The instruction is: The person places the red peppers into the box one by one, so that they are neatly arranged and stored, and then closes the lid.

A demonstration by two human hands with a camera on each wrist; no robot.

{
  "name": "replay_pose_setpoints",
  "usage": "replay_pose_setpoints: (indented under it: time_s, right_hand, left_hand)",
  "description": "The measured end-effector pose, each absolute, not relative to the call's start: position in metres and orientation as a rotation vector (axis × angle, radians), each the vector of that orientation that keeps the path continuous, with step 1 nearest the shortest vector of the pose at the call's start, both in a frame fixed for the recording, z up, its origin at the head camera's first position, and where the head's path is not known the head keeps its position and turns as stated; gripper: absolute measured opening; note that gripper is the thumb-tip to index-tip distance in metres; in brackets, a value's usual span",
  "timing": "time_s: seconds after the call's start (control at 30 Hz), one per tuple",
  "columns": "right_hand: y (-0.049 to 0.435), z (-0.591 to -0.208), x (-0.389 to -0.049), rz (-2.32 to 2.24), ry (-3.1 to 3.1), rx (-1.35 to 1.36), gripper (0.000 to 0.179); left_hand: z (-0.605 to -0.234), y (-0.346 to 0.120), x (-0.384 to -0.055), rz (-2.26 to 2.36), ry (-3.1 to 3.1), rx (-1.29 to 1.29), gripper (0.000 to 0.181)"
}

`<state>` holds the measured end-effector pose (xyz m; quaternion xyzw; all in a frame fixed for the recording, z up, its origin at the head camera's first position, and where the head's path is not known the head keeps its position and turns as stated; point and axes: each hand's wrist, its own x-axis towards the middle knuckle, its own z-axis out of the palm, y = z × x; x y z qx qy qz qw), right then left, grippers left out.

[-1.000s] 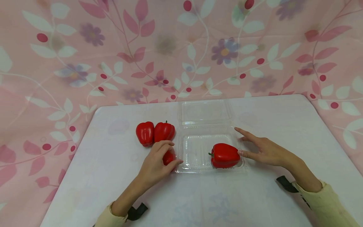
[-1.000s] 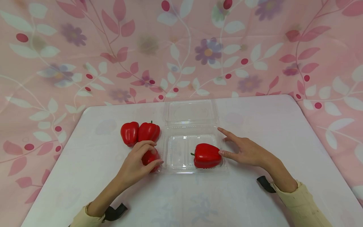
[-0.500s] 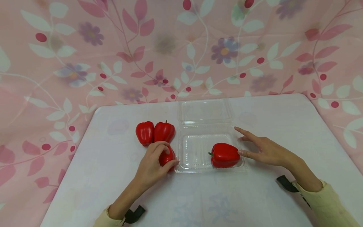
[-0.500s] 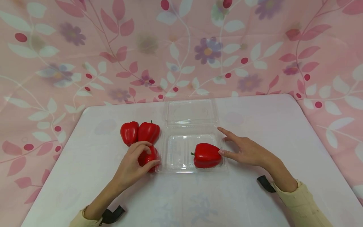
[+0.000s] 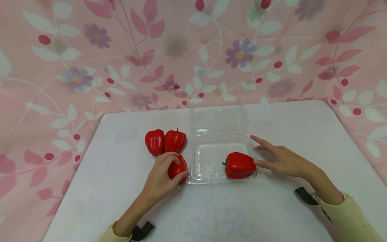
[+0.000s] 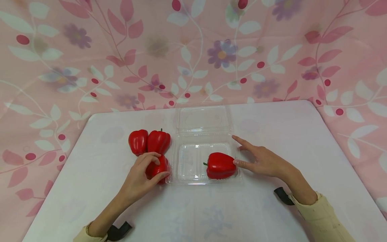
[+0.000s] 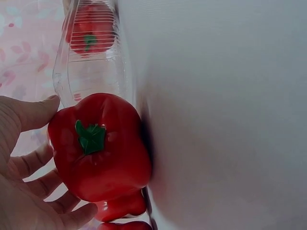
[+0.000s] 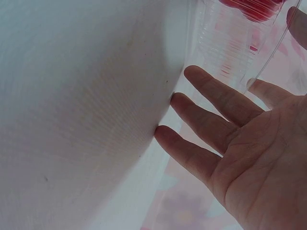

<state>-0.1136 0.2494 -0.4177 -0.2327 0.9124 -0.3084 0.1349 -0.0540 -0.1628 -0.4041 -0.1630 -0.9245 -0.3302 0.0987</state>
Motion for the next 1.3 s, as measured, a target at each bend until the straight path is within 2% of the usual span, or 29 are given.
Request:
replay_pose_setpoints:
  time_s: [0.6, 1.03, 1.3]
  right_hand:
    - [0.250, -0.419, -0.114, -0.890, 2.651, -0.679, 0.085]
    - [0.250, -0.420, -0.115, -0.900, 2.646, -0.682, 0.086]
    - [0.250, -0.419, -0.114, -0.902, 2.643, -0.680, 0.086]
  left_hand:
    - [-0.401, -0.173, -0.043, -1.029, -2.740, -0.476, 0.047]
    - [-0.402, -0.189, -0.037, -1.072, -2.782, -0.419, 0.051]
    - [-0.403, -0.198, -0.035, -1.146, -2.802, -0.360, 0.061]
